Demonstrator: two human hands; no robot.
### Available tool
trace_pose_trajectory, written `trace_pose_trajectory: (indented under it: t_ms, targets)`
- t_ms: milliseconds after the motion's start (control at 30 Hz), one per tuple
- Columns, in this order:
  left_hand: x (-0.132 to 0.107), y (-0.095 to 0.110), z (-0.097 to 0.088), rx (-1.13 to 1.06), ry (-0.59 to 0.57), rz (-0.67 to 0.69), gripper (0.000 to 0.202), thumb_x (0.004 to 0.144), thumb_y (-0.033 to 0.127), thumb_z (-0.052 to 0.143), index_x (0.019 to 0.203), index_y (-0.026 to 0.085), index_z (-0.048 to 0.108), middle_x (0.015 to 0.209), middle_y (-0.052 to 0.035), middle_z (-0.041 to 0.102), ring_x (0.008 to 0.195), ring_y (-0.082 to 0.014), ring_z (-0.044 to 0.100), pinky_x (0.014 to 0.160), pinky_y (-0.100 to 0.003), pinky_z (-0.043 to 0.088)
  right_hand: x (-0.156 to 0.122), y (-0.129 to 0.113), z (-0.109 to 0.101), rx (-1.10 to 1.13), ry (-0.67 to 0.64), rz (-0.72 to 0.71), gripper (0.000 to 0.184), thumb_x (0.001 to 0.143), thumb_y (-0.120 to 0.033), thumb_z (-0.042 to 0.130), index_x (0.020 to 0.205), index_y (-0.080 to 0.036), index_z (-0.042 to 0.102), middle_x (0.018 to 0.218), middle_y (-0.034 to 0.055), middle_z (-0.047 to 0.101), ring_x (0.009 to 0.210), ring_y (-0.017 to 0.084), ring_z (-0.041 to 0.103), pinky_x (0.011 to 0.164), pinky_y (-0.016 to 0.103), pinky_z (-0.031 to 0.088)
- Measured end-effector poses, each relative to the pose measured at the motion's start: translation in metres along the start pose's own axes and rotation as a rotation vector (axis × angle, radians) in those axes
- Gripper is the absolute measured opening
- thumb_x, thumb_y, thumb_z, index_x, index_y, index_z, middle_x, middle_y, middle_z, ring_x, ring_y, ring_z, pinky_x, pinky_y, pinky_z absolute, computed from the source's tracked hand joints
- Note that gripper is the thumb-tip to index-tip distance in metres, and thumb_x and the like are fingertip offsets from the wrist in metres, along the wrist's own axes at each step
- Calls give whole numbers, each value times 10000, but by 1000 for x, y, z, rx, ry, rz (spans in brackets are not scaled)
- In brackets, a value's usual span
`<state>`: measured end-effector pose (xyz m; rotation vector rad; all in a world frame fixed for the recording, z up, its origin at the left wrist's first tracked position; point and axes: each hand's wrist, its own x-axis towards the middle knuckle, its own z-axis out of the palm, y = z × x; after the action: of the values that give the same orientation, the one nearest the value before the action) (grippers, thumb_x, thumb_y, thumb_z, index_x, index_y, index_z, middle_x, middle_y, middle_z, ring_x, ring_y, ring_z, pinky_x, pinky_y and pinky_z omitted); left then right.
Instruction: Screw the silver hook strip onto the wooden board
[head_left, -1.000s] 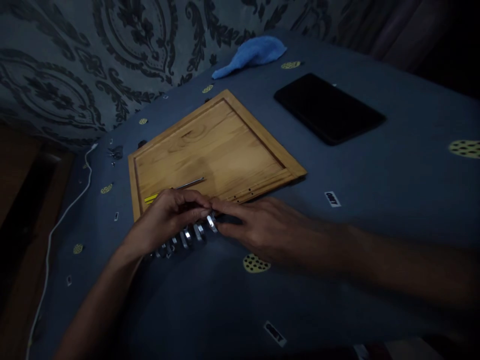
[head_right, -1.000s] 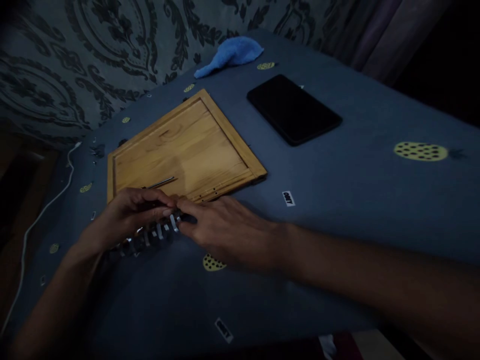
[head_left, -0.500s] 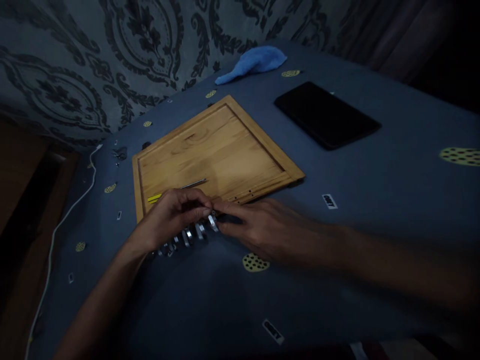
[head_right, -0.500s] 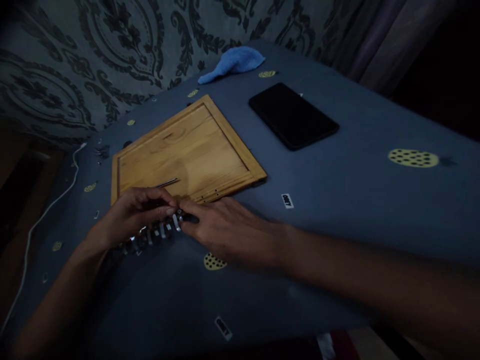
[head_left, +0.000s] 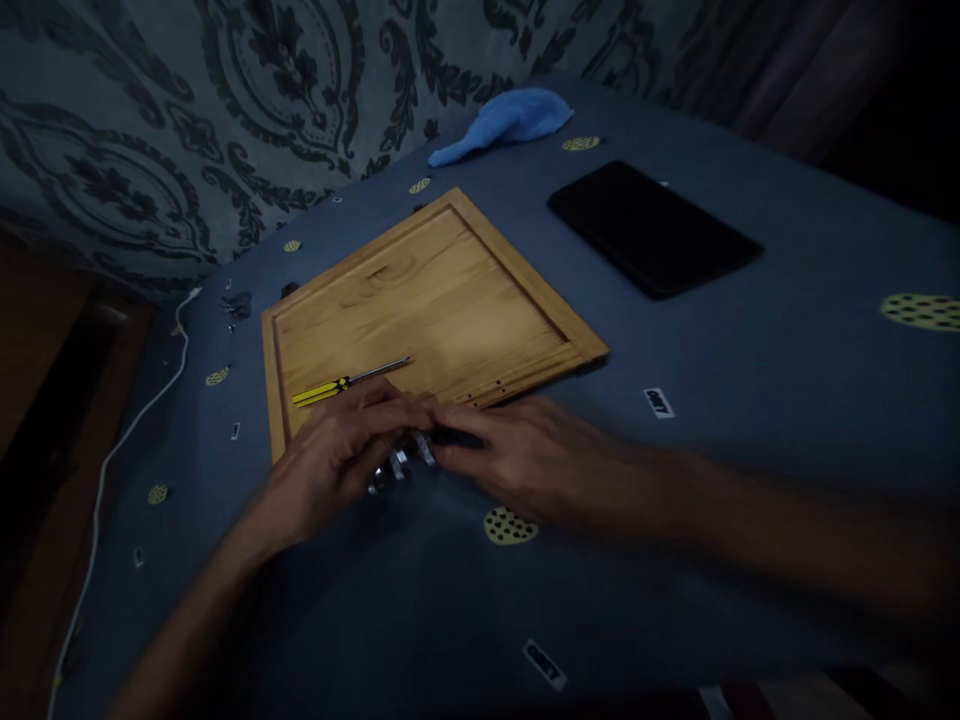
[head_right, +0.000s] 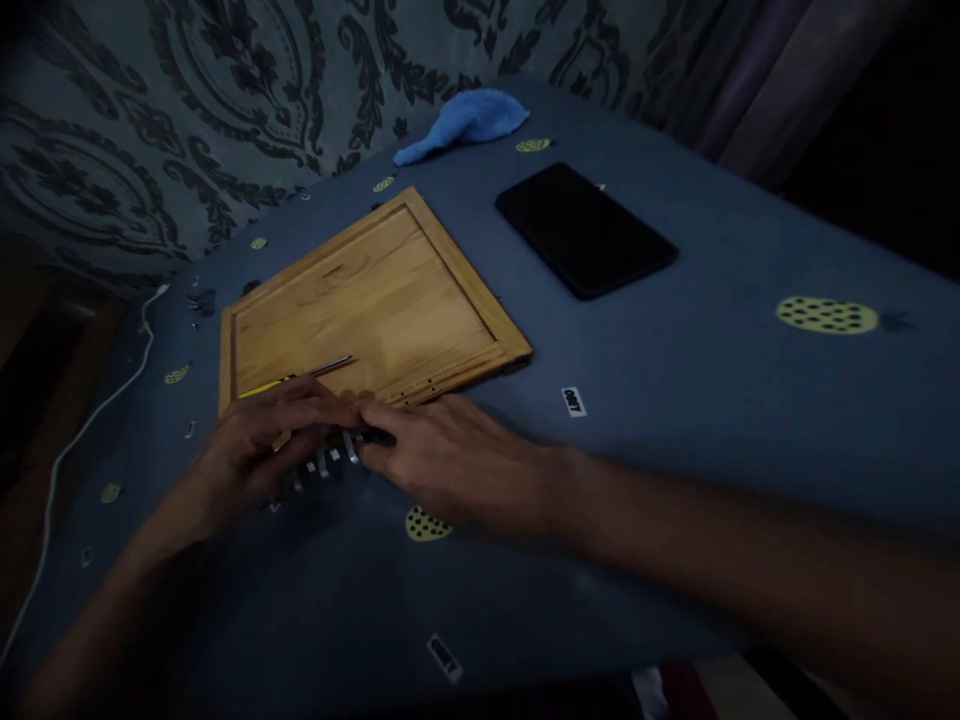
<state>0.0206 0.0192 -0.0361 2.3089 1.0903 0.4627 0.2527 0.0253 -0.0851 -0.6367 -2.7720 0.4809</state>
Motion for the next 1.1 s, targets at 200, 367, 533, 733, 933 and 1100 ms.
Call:
trace_pose_trajectory:
  t_ms: [200,367,533,733,933,1100]
  targets:
    - [-17,10,6,293,84,187,293,984,79,517,1220,174,662,1188,-99,708,1114,-201,634,934,-337,537,2,-2,-2,-63,-37,19,327,884,-21,596,1164,-148,706,1433,176,604,879,236,739,663,356,599]
    - [-27,5,12,437,32,252,275,1007,126,551,1276,133,610,1313,-104,703,1311,-231,552,1087,-385,470,1,0,3,-54,46,-1,297,892,-25,582,1125,-154,714,1379,178,635,890,233,742,696,359,619]
    - [-27,1,14,476,14,280,260,1012,104,536,1264,124,597,1320,-98,704,1287,-246,565,1055,-402,472,4,-1,1,-66,-37,24,316,866,-25,613,1132,-160,716,1443,178,602,899,276,759,687,409,642]
    - [-28,3,16,497,25,283,248,1011,107,546,1252,126,603,1287,-101,713,1207,-252,595,976,-405,496,4,-1,1,-96,-13,6,308,886,-50,619,1152,-168,719,1456,173,598,926,267,761,716,393,649]
    - [-31,4,18,456,42,248,263,1011,108,547,1266,118,612,1274,-117,699,1179,-242,603,974,-403,533,6,-2,-3,-121,-51,23,328,926,-55,574,1206,-165,705,1476,168,592,873,248,766,689,390,650]
    - [-31,4,18,385,64,241,251,1004,110,569,1246,118,633,1235,-124,698,1139,-210,624,954,-361,558,4,-1,0,-115,-5,13,359,925,-69,575,1248,-170,694,1460,158,609,869,266,777,672,402,658]
